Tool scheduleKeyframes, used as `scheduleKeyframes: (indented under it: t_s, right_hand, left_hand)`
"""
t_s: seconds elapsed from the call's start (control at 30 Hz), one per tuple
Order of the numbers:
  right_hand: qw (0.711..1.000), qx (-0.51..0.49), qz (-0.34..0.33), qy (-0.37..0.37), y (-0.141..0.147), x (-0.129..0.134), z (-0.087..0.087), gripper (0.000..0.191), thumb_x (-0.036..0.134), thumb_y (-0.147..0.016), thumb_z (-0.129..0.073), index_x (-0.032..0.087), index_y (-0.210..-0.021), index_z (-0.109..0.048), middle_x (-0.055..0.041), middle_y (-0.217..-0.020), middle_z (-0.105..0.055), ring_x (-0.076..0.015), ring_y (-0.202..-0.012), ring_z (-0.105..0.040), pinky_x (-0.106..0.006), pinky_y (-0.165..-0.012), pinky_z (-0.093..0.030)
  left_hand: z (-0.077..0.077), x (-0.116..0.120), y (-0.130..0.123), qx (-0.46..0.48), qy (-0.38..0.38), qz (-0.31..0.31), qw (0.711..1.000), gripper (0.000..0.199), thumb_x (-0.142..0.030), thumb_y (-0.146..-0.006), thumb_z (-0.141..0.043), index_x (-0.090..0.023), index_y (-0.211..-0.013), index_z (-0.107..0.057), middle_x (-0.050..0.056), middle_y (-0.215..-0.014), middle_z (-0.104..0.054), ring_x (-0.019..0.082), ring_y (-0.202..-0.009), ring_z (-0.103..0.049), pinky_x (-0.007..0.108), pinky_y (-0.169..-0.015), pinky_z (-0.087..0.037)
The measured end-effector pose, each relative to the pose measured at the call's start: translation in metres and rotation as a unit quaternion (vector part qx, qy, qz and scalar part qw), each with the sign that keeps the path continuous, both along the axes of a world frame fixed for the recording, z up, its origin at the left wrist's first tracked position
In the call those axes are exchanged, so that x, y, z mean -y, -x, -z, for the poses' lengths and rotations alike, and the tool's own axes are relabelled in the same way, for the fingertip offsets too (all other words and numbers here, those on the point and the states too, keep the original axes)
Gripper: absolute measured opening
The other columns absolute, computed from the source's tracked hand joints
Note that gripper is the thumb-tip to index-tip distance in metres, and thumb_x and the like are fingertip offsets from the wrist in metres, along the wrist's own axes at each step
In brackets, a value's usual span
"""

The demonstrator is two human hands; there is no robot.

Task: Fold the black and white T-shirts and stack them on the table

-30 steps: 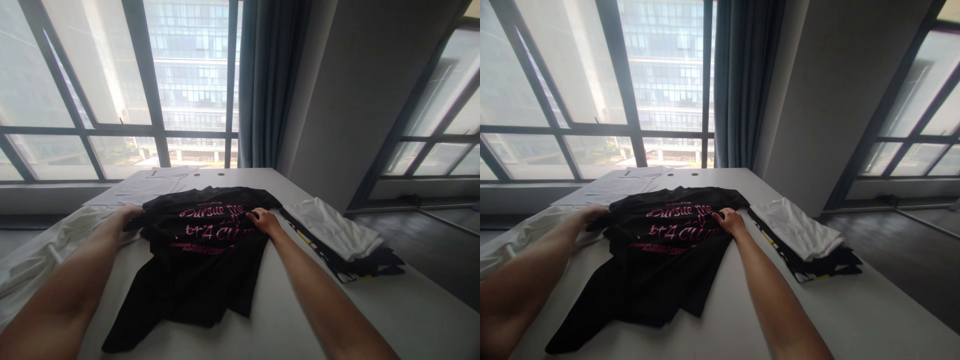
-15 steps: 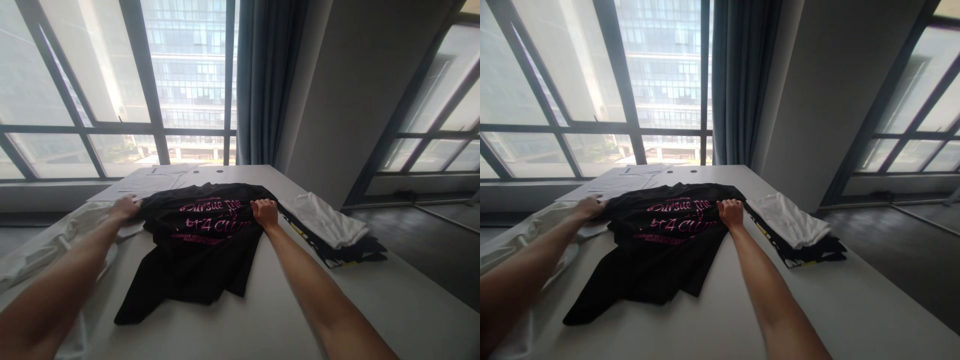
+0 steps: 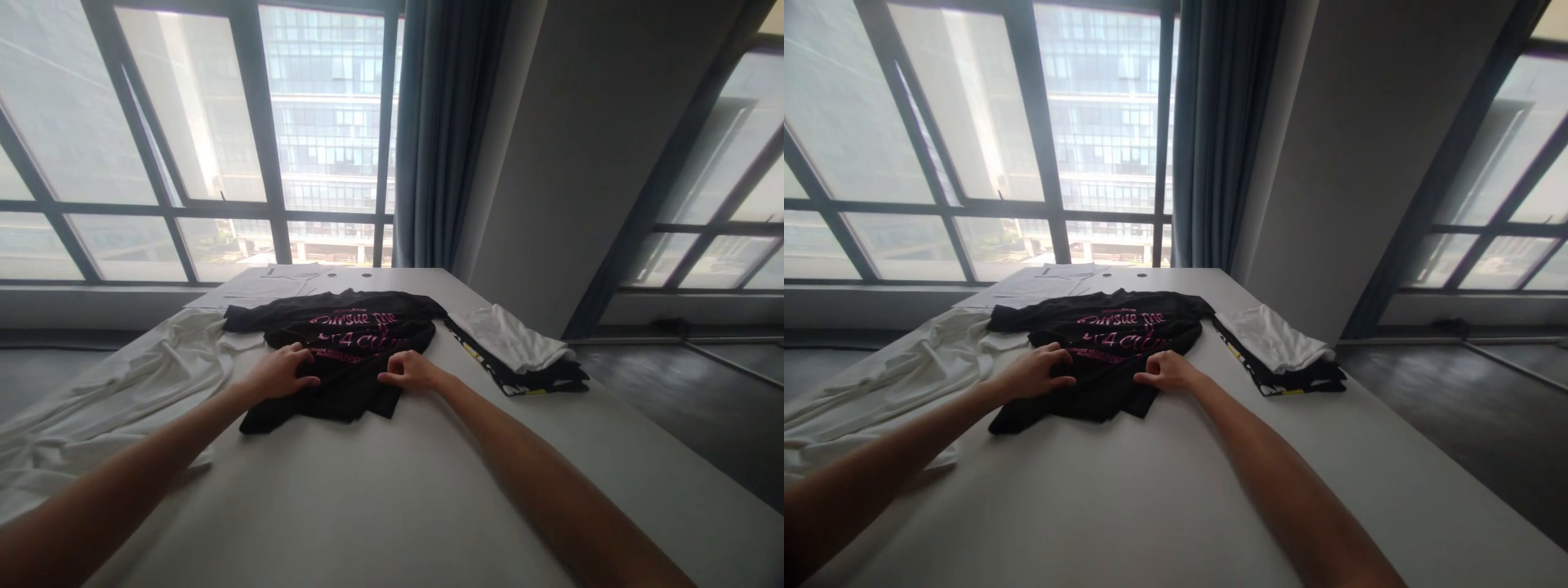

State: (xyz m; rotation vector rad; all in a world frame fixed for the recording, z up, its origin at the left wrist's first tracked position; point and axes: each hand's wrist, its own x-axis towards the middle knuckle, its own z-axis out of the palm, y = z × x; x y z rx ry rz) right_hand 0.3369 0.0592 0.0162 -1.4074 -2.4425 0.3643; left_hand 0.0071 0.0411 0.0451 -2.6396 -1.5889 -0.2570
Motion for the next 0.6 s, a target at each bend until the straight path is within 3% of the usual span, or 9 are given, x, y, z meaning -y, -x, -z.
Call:
scheduleKeyframes:
  t_s: [0.1, 0.17, 0.27, 0.33, 0.47, 0.6]
  right_hand:
    - [0.998, -0.003, -0.057, 0.007, -0.007, 0.016, 0.001, 0.048, 0.056, -0.064, -0.083, 0.022, -0.096, -0.072, -0.0052, -0.1, -0.065, -0.0216, -0.094, -0.06, -0.028, -0.078, -0.046]
    - [0.998, -0.006, -0.067, -0.008, -0.01, 0.025, 0.004, 0.043, 0.048, -0.064, -0.085, 0.024, -0.098, -0.073, -0.0061, -0.106, -0.063, -0.0231, -0.101, -0.058, -0.032, -0.086, -0.046]
    - [0.995, -0.035, -0.092, -0.03, -0.008, 0.04, 0.008, 0.017, 0.036, -0.077, -0.077, 0.023, -0.088, -0.074, -0.0055, -0.103, -0.063, -0.0205, -0.097, -0.058, -0.032, -0.089, -0.045]
    - [0.992, -0.057, -0.102, -0.04, -0.005, 0.048, 0.008, 0.012, 0.034, -0.082, -0.071, 0.022, -0.085, -0.072, -0.0044, -0.094, -0.064, -0.0188, -0.09, -0.058, -0.031, -0.085, -0.045]
    - [0.994, -0.099, -0.048, 0.003, -0.018, 0.051, 0.001, 0.02, 0.039, -0.087, -0.06, 0.02, -0.085, -0.065, -0.0009, -0.076, -0.06, -0.0145, -0.069, -0.052, -0.028, -0.068, -0.042]
    - [0.989, -0.142, 0.032, 0.035, -0.064, 0.043, -0.013, 0.027, 0.046, -0.083, -0.057, 0.019, -0.08, -0.057, 0.0016, -0.067, -0.051, -0.0131, -0.064, -0.044, -0.027, -0.062, -0.036]
  left_hand:
    - [0.002, 0.013, 0.011, -0.013, 0.091, -0.035, 0.995, 0.072, -0.071, -0.072, -0.06, -0.021, -0.123, -0.061, 0.01, -0.115, -0.06, 0.027, -0.092, -0.065, 0.037, -0.082, -0.05]
    - [0.005, 0.019, 0.017, -0.023, 0.119, -0.019, 0.992, 0.076, -0.067, -0.065, -0.067, -0.023, -0.127, -0.06, 0.01, -0.119, -0.059, 0.028, -0.097, -0.064, 0.037, -0.086, -0.05]
    - [0.01, 0.024, 0.026, -0.001, 0.102, 0.022, 0.995, 0.058, -0.053, -0.069, -0.065, -0.023, -0.118, -0.065, 0.009, -0.121, -0.059, 0.027, -0.102, -0.063, 0.035, -0.091, -0.049]
    - [0.01, 0.024, 0.031, 0.036, 0.084, 0.03, 0.995, 0.045, -0.049, -0.073, -0.059, -0.022, -0.109, -0.068, 0.009, -0.115, -0.063, 0.026, -0.1, -0.064, 0.033, -0.091, -0.049]
    - [0.006, 0.023, 0.045, 0.132, 0.054, -0.029, 0.989, 0.044, -0.055, -0.076, -0.053, -0.019, -0.096, -0.068, 0.008, -0.093, -0.07, 0.026, -0.087, -0.066, 0.035, -0.082, -0.052]
    - [-0.001, 0.024, 0.066, 0.236, 0.031, -0.087, 0.967, 0.042, -0.058, -0.069, -0.057, -0.019, -0.083, -0.065, 0.006, -0.081, -0.07, 0.025, -0.077, -0.065, 0.034, -0.073, -0.054]
